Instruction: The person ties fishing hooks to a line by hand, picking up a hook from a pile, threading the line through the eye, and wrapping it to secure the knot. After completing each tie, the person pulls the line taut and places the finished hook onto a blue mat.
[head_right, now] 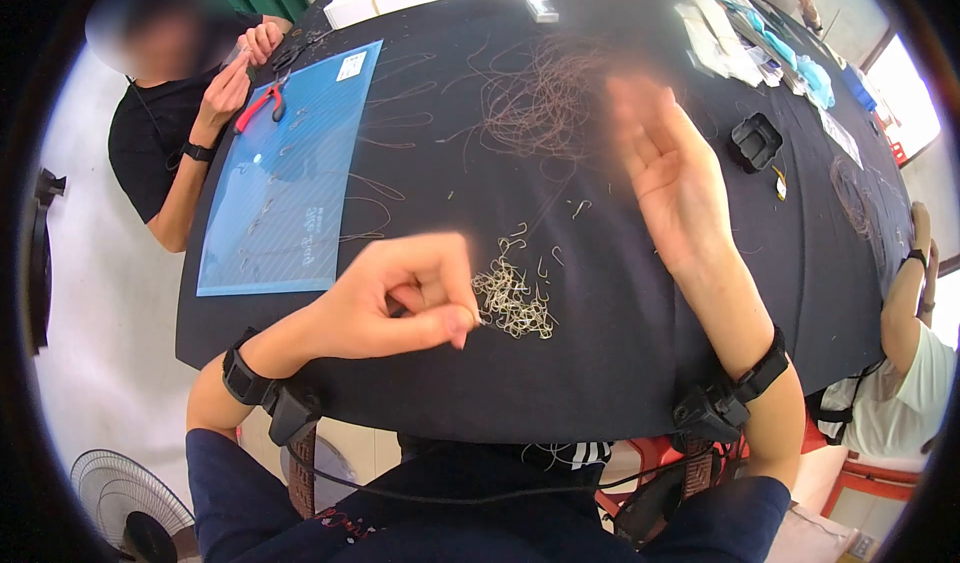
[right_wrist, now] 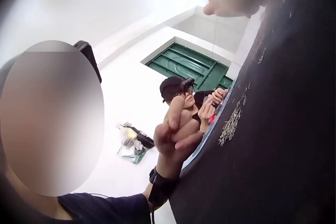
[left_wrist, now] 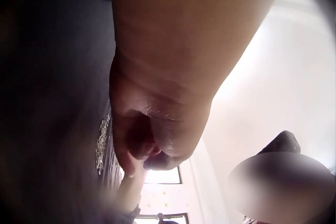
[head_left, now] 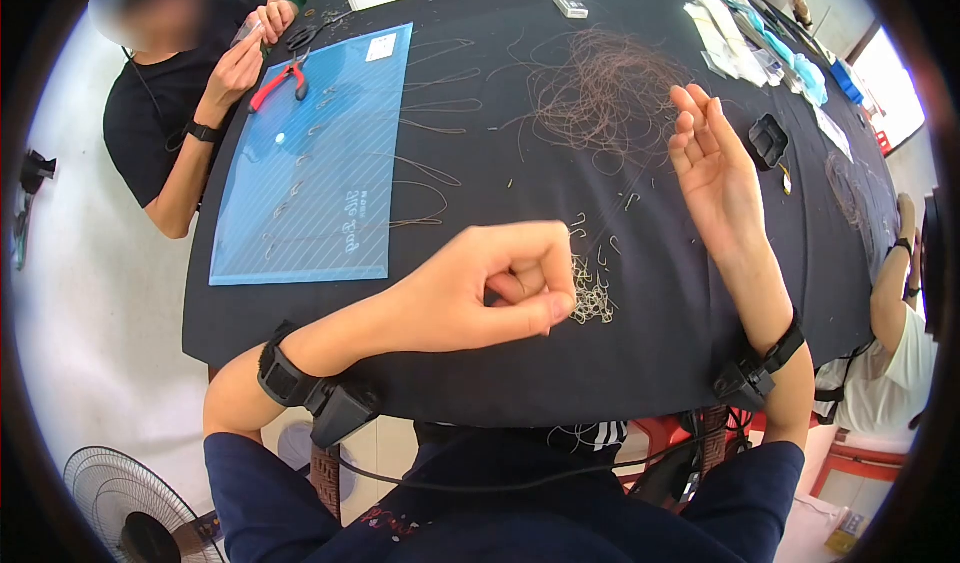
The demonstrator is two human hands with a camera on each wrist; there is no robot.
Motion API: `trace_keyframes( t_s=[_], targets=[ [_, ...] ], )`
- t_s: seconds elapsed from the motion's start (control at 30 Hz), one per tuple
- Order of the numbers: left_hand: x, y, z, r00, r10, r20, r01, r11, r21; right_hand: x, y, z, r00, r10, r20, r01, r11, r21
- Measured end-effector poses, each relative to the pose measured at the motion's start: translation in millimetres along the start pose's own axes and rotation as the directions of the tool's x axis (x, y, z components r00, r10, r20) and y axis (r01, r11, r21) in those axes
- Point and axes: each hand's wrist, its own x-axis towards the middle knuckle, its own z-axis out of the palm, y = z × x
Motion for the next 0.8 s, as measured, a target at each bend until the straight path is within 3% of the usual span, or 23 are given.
trace_keyframes(
  t_s=[0.03,0.13,0.17,0.3,0.43,0.6,0.67,0.7,0.73,0.77,0.8],
  targets=[
    [1.1,-4.2,1.1,0.998,-0.014,0.064,0.021,0.994,-0.111,2.5,-0.2,-4.6,1.000,-0.003,0.020,0.003,1.000,-0.001],
    [1.1,-3.1,-0.3,0.947,-0.060,0.317,0.075,0.997,-0.035,10.9,-2.7,-22.6,0.998,-0.010,0.063,0.011,1.000,-0.012],
    [-0.1,1.1,0.7,0.918,-0.091,0.386,0.134,0.987,-0.084,11.2,-4.2,-23.5,0.998,-0.012,0.069,0.013,1.000,-0.021],
    [-3.0,-0.5,0.3,0.716,-0.131,0.686,0.222,0.974,-0.045,18.0,-7.4,-32.5,0.999,-0.013,0.037,0.016,0.994,-0.105],
    [-1.7,-3.2,-10.0,0.774,-0.084,0.627,0.051,0.996,0.070,12.4,-8.9,-23.1,1.000,-0.010,-0.029,0.007,0.995,-0.103],
    [1.4,-3.5,-19.2,0.815,-0.117,0.567,0.040,0.988,0.147,15.0,-11.3,-20.5,0.984,-0.028,-0.175,0.019,0.998,-0.055],
    [3.3,-0.3,-19.1,0.853,-0.123,0.507,0.030,0.982,0.186,22.6,-11.1,-39.9,0.988,0.036,0.147,-0.037,0.999,0.000],
    [4.8,-5.0,-17.0,0.942,-0.008,0.337,-0.064,0.978,0.200,24.8,-10.8,-46.7,0.950,0.061,0.306,-0.071,0.997,0.020],
    [5.9,-10.1,-14.0,0.981,0.118,0.155,-0.152,0.961,0.232,18.3,-12.2,-34.7,0.941,0.080,0.328,-0.008,0.977,-0.215],
    [5.5,-8.4,-12.1,0.993,0.113,-0.039,-0.095,0.945,0.314,6.9,-14.2,-18.8,0.933,0.104,0.345,0.061,0.898,-0.435],
    [8.2,-3.5,-9.7,0.960,0.205,-0.189,-0.100,0.887,0.452,-5.6,-15.4,0.7,0.925,0.132,0.355,0.131,0.767,-0.628]
  ],
)
